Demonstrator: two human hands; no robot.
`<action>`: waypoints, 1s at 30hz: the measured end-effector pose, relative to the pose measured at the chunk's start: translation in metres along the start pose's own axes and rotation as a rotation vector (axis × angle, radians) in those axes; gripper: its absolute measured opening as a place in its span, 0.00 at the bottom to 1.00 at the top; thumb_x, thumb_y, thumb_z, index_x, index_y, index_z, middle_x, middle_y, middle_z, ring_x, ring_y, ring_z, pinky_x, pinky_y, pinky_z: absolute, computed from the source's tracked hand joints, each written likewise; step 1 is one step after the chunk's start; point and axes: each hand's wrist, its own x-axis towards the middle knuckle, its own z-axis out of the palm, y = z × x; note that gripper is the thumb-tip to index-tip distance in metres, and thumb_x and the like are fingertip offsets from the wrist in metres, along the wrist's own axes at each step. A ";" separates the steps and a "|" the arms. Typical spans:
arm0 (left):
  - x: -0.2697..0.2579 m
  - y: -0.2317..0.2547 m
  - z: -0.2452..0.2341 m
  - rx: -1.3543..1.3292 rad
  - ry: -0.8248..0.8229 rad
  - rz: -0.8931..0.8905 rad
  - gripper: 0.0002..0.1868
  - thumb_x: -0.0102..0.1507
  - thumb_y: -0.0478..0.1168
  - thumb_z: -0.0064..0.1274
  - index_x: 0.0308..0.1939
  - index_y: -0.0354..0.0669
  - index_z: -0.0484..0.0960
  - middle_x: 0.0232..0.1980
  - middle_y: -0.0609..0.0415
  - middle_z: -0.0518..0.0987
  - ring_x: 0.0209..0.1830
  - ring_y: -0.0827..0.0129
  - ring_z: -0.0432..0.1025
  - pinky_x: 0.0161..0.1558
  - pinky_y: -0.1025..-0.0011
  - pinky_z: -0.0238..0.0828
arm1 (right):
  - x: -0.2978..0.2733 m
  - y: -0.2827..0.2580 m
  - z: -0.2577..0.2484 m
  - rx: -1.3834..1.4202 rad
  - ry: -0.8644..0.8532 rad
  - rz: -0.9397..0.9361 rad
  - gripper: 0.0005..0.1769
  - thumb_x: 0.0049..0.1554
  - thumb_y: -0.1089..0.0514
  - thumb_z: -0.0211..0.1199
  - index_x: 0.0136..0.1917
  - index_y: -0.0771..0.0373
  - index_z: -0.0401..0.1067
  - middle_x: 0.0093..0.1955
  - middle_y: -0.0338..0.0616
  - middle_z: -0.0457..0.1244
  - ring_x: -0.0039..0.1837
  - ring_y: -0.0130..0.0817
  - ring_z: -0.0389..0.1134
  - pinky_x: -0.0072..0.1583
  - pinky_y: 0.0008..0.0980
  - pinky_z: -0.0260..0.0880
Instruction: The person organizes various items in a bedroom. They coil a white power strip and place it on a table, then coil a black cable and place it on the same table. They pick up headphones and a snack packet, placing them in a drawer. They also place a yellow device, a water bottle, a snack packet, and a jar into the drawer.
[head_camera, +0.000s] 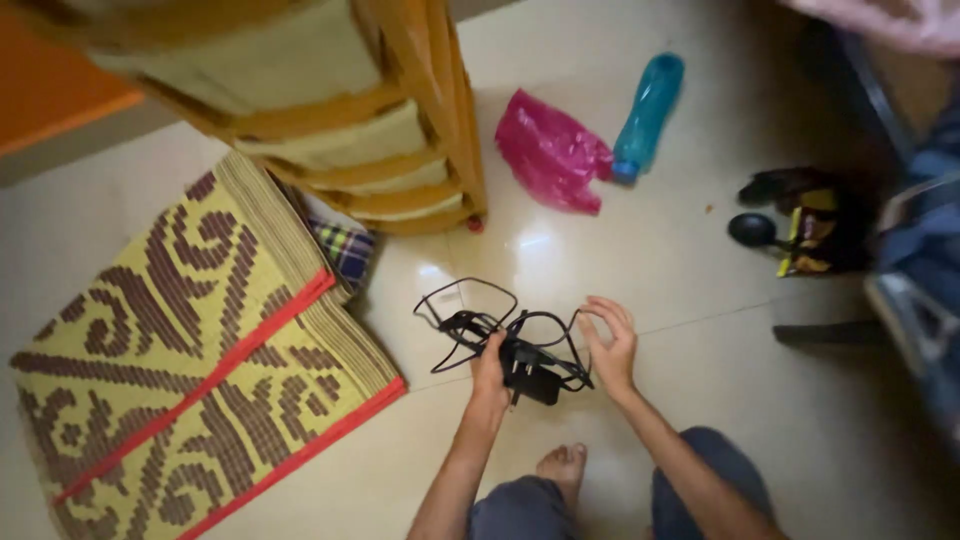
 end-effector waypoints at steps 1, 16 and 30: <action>-0.017 0.017 0.005 -0.004 -0.029 0.024 0.14 0.59 0.45 0.62 0.41 0.40 0.80 0.36 0.53 0.80 0.33 0.66 0.75 0.33 0.66 0.76 | 0.004 -0.019 -0.007 0.171 0.026 0.205 0.17 0.61 0.52 0.67 0.60 0.60 0.76 0.69 0.42 0.67 0.74 0.37 0.64 0.75 0.38 0.58; -0.362 0.173 0.021 -0.299 -0.030 -0.070 0.11 0.61 0.47 0.61 0.40 0.46 0.81 0.35 0.56 0.81 0.35 0.66 0.76 0.36 0.64 0.76 | -0.016 -0.411 -0.178 0.914 -0.449 1.076 0.41 0.55 0.41 0.60 0.80 0.45 0.55 0.75 0.41 0.62 0.64 0.45 0.66 0.62 0.54 0.68; -0.584 0.286 -0.092 -0.672 0.000 0.148 0.13 0.62 0.50 0.61 0.41 0.45 0.82 0.35 0.56 0.83 0.36 0.65 0.76 0.36 0.65 0.73 | -0.055 -0.663 -0.170 0.821 -0.797 1.093 0.37 0.55 0.43 0.63 0.75 0.49 0.61 0.70 0.47 0.65 0.62 0.51 0.71 0.57 0.56 0.74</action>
